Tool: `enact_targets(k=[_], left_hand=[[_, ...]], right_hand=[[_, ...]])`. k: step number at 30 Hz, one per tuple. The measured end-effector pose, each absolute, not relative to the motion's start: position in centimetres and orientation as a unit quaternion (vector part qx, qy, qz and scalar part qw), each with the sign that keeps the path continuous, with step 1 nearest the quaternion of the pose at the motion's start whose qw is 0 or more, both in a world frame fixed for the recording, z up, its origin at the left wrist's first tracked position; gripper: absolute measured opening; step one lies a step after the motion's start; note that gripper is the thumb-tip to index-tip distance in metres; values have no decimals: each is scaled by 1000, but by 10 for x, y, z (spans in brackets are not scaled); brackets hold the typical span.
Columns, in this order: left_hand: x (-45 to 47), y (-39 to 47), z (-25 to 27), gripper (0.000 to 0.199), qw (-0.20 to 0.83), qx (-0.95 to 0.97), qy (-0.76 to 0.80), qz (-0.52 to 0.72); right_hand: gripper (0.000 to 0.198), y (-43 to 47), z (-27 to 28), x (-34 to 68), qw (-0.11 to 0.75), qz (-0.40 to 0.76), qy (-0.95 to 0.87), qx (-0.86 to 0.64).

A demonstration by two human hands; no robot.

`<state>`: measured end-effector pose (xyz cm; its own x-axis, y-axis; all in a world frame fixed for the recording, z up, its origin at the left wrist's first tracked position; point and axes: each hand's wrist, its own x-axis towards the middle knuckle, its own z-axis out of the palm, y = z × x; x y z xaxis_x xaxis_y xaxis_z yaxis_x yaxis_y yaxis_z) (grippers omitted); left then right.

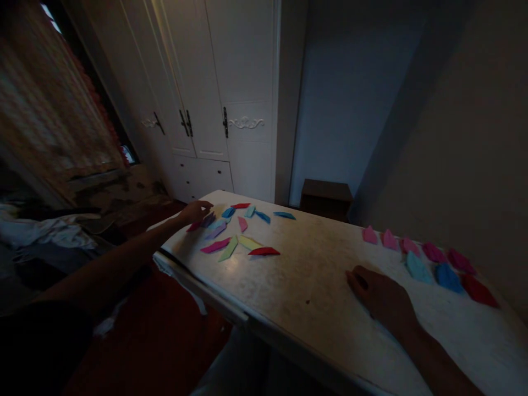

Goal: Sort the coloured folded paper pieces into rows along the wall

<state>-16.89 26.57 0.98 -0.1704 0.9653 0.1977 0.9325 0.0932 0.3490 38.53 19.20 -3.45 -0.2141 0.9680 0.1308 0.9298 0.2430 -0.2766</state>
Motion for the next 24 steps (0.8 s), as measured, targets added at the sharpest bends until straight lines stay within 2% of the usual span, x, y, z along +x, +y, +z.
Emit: enact_targets(k=[7, 11, 17, 24], left_hand=[[-147, 291, 6, 41, 38, 688, 719, 90], [-133, 306, 2, 34, 41, 700, 712, 42], [-125, 317, 0, 42, 22, 689, 723, 44], [-122, 306, 4, 64, 7, 683, 727, 76]], right_hand=[[46, 193, -40, 387, 134, 57, -774, -616], [45, 195, -43, 389, 139, 49, -776, -614], [44, 195, -37, 389, 149, 73, -769, -618], [48, 196, -38, 390, 156, 87, -765, -619]])
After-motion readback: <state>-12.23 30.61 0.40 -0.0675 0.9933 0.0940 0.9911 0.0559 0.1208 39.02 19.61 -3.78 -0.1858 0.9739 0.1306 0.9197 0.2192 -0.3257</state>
